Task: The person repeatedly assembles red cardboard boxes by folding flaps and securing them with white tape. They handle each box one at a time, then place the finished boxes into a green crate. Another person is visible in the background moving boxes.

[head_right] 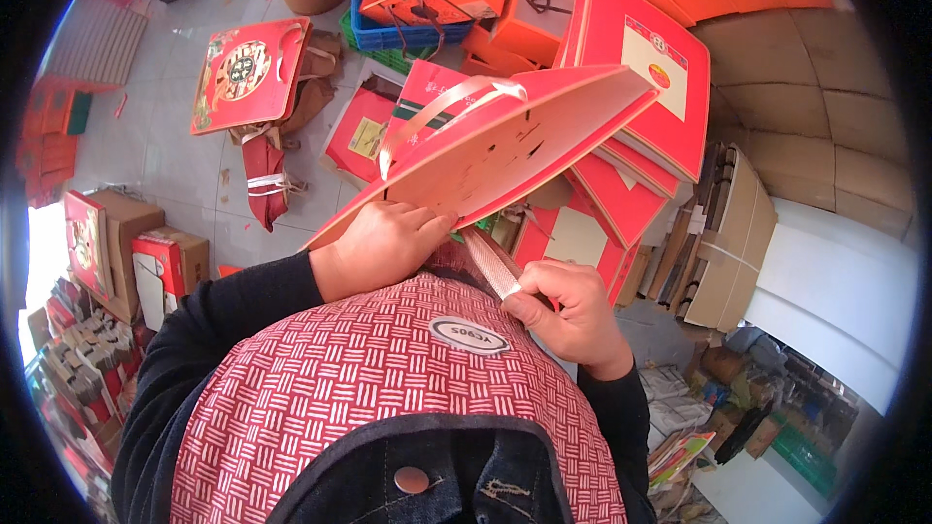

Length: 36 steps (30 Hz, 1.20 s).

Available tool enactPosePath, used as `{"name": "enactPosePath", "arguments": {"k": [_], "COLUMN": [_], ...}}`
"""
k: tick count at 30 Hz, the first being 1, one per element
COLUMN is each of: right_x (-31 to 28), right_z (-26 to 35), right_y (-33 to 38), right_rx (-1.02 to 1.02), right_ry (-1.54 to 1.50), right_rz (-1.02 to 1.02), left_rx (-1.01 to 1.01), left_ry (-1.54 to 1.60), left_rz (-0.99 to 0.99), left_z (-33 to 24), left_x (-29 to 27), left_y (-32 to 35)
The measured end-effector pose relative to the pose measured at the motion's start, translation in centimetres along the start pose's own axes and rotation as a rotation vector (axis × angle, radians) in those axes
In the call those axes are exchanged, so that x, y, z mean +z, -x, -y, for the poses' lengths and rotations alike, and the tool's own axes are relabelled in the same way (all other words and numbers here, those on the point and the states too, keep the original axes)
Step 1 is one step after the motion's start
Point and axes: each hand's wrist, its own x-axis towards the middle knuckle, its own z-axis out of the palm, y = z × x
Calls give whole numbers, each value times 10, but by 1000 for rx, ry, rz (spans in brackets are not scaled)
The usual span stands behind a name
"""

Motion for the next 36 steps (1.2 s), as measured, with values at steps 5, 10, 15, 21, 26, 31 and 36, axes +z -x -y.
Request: {"name": "enactPosePath", "arguments": {"k": [5, 10, 15, 21, 26, 31, 36], "right_x": [-22, -118, -182, -183, -172, -123, -81], "right_z": [1, -25, -59, -108, -132, -87, -63], "right_y": [4, 68, 111, 135, 127, 45, -23], "right_rx": [177, 498, 371, 315, -105, -326, -101], "right_ry": [99, 181, 418, 110, -693, -877, -878], "right_rz": [100, -229, -333, -744, -1190, -989, -681], "left_rx": [-54, -81, -172, -268, -363, -159, -303], "left_ry": [61, -5, -62, -30, -55, 225, -108], "left_rz": [-56, -10, 40, 45, 284, 111, -27], "left_z": [6, 4, -3, -3, 13, 8, 35], "left_x": [11, 6, 0, -19, -42, -39, 9], "left_y": [0, -3, -6, -13, -27, -103, -226]}}
